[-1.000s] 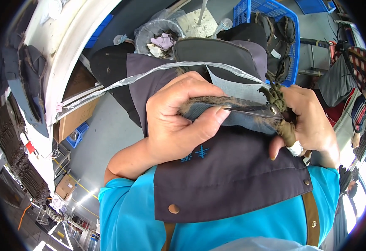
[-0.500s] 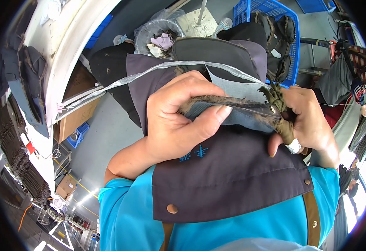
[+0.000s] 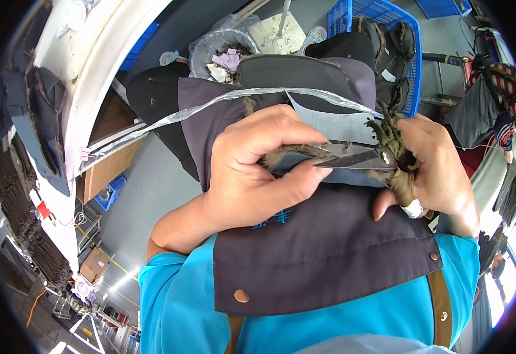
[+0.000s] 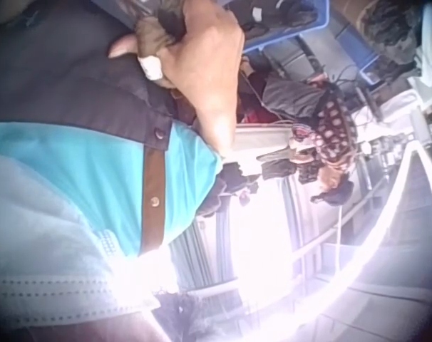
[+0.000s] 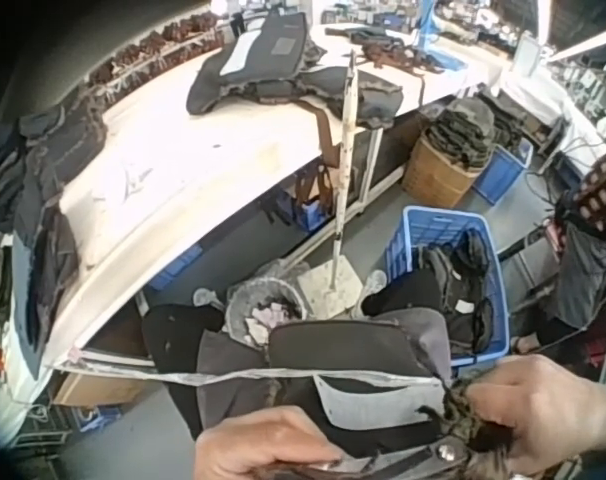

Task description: Trimming the fur lining and edges of a leather component using scissors.

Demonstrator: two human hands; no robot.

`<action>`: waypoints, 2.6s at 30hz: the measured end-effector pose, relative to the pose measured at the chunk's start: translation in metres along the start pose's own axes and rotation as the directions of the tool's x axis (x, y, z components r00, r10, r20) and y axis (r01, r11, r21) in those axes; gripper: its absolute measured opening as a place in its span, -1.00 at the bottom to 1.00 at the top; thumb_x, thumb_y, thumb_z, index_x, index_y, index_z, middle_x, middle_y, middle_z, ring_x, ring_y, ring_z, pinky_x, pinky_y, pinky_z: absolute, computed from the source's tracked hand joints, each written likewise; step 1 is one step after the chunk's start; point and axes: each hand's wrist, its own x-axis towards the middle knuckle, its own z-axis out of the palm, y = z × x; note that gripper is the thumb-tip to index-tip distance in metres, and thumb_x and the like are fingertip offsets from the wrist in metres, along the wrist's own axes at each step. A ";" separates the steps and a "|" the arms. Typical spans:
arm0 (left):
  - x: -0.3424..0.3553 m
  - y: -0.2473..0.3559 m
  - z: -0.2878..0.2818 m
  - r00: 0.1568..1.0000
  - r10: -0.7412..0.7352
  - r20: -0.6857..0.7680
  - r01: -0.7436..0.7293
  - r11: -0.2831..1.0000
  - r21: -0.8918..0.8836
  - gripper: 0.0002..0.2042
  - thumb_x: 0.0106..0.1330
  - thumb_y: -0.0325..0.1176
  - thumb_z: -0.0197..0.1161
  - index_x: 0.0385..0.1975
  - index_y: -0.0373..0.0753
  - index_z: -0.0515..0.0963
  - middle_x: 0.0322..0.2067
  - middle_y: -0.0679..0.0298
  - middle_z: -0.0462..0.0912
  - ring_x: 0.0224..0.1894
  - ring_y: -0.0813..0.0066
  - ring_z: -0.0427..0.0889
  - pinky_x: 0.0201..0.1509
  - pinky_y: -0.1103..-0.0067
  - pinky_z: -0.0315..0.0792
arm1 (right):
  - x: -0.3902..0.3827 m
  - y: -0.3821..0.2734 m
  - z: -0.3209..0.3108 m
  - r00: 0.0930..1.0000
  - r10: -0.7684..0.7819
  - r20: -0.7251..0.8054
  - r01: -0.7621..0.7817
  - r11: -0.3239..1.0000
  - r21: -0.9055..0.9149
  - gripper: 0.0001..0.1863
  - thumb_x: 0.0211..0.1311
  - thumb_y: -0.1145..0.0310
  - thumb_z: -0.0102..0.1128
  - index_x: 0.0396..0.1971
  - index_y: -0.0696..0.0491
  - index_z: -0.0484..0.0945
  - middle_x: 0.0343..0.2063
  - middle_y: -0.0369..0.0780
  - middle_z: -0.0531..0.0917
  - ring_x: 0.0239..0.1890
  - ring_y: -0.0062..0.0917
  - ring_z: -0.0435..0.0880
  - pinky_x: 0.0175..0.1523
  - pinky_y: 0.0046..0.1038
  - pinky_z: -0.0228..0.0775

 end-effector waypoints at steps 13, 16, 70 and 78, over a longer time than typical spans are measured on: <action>-0.001 0.001 0.002 0.997 -0.062 0.047 0.060 0.998 0.025 -0.81 -0.05 -0.61 0.25 -0.38 -0.36 0.52 -0.47 0.23 0.54 -0.42 0.54 0.43 -0.35 0.65 0.30 | -0.003 0.001 0.007 0.998 0.006 -0.070 -0.002 0.999 0.054 -0.65 -0.42 0.36 0.33 -0.69 0.19 0.32 -0.72 -0.06 0.39 -0.62 -0.15 0.36 -0.52 -0.32 0.20; -0.002 0.000 0.003 0.996 -0.078 0.033 0.078 0.997 -0.003 -0.81 -0.05 -0.61 0.24 -0.38 -0.36 0.52 -0.46 0.23 0.54 -0.41 0.55 0.43 -0.34 0.65 0.30 | -0.004 0.003 0.009 0.998 -0.001 -0.062 0.003 0.999 0.039 -0.66 -0.43 0.37 0.32 -0.68 0.19 0.33 -0.72 -0.07 0.39 -0.63 -0.16 0.37 -0.53 -0.32 0.20; 0.033 0.013 0.013 0.989 0.005 -0.150 -0.028 0.989 -0.147 -0.88 0.15 -0.54 0.15 -0.33 -0.40 0.45 -0.46 0.32 0.54 -0.46 0.75 0.42 -0.38 0.74 0.33 | 0.010 -0.007 0.012 0.983 0.168 -0.070 -0.106 0.842 0.530 -0.91 -0.06 0.53 0.10 -0.51 0.21 0.44 -0.77 -0.23 0.52 -0.70 -0.64 0.57 -0.63 -0.61 0.26; 0.032 0.011 0.014 0.986 -0.018 -0.166 -0.010 0.985 -0.172 -0.87 0.14 -0.54 0.16 -0.33 -0.40 0.45 -0.45 0.31 0.55 -0.45 0.74 0.44 -0.37 0.73 0.34 | 0.008 -0.006 0.012 0.975 0.218 -0.044 -0.164 0.839 0.520 -0.93 -0.06 0.54 0.09 -0.54 0.21 0.45 -0.79 -0.25 0.52 -0.70 -0.68 0.56 -0.62 -0.63 0.26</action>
